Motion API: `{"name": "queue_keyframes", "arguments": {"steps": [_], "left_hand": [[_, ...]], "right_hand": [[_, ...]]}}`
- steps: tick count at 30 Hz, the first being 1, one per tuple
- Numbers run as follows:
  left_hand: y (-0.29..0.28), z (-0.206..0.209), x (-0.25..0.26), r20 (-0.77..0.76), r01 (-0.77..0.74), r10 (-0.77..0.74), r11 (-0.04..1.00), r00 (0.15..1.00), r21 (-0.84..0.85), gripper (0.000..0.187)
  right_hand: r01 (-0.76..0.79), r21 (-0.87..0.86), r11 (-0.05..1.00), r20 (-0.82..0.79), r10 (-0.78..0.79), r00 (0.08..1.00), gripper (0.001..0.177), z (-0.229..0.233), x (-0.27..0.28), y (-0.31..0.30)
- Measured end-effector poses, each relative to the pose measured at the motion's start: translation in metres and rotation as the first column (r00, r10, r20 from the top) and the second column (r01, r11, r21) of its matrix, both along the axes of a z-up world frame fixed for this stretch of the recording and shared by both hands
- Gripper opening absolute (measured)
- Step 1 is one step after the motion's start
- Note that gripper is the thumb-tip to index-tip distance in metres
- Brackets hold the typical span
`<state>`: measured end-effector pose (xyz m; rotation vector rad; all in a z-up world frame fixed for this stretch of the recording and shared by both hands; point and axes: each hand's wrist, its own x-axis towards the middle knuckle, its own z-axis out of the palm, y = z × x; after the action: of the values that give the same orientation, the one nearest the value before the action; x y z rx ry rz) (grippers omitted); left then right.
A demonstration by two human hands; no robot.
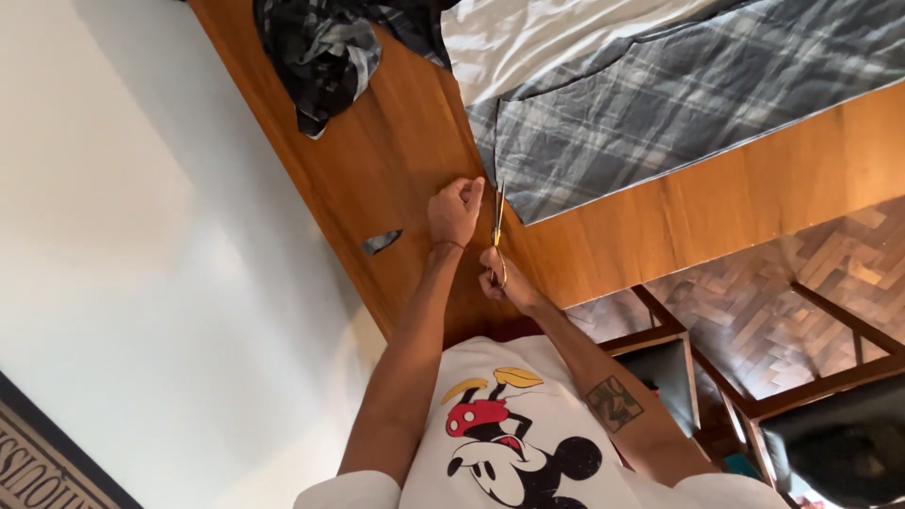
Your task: Cutting a piece of plaid fabric along a specific shape template using scissors.
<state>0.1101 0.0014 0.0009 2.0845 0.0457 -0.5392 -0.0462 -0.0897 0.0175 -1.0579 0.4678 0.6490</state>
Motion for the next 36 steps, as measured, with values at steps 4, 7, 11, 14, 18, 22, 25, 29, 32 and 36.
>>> {"name": "queue_keyframes", "arguments": {"steps": [4,7,11,14,18,22,25,29,32,36], "left_hand": [[0.001,-0.010,0.009,-0.280,-0.053,0.021,0.993,0.960,-0.107,0.041],[-0.004,-0.003,0.017,-0.403,-0.100,0.032,0.983,0.915,-0.151,0.040],[-0.007,0.005,0.018,-0.471,-0.127,0.019,0.972,0.882,-0.200,0.034],[-0.009,-0.001,0.016,-0.461,-0.157,0.030,0.958,0.887,-0.238,0.032],[-0.011,-0.009,0.011,-0.463,-0.185,0.069,0.960,0.884,-0.212,0.030],[-0.013,0.000,0.015,-0.467,-0.160,0.062,0.972,0.882,-0.173,0.028],[-0.012,0.001,0.018,-0.471,-0.133,0.045,0.979,0.881,-0.154,0.027],[-0.009,-0.004,0.021,-0.480,-0.102,-0.007,0.974,0.877,-0.200,0.025],[-0.008,0.002,0.023,-0.494,-0.083,-0.027,0.976,0.869,-0.199,0.024],[-0.008,0.007,0.025,-0.509,-0.057,-0.041,0.983,0.860,-0.175,0.024]], "right_hand": [[-0.019,0.014,1.000,0.004,0.019,1.000,0.069,-0.007,-0.001,-0.002],[-0.012,0.025,1.000,0.035,0.011,0.999,0.068,-0.005,-0.002,-0.004],[-0.003,0.044,0.999,0.020,0.002,1.000,0.067,-0.007,-0.006,-0.002],[-0.044,0.049,0.998,0.039,0.042,0.998,0.067,-0.006,-0.009,-0.007],[-0.082,0.035,0.996,0.018,0.082,0.997,0.066,-0.001,-0.017,-0.010],[-0.074,0.031,0.997,-0.004,0.074,0.997,0.065,-0.003,-0.017,-0.008],[-0.033,0.030,0.999,0.047,0.032,0.998,0.064,-0.011,-0.014,-0.006],[-0.006,0.032,0.999,0.010,0.006,1.000,0.058,-0.012,-0.008,-0.006],[-0.003,0.001,1.000,-0.028,0.003,1.000,0.053,-0.013,-0.006,-0.007],[0.045,0.004,0.999,-0.063,-0.045,0.997,0.048,-0.022,-0.005,-0.005]]}}
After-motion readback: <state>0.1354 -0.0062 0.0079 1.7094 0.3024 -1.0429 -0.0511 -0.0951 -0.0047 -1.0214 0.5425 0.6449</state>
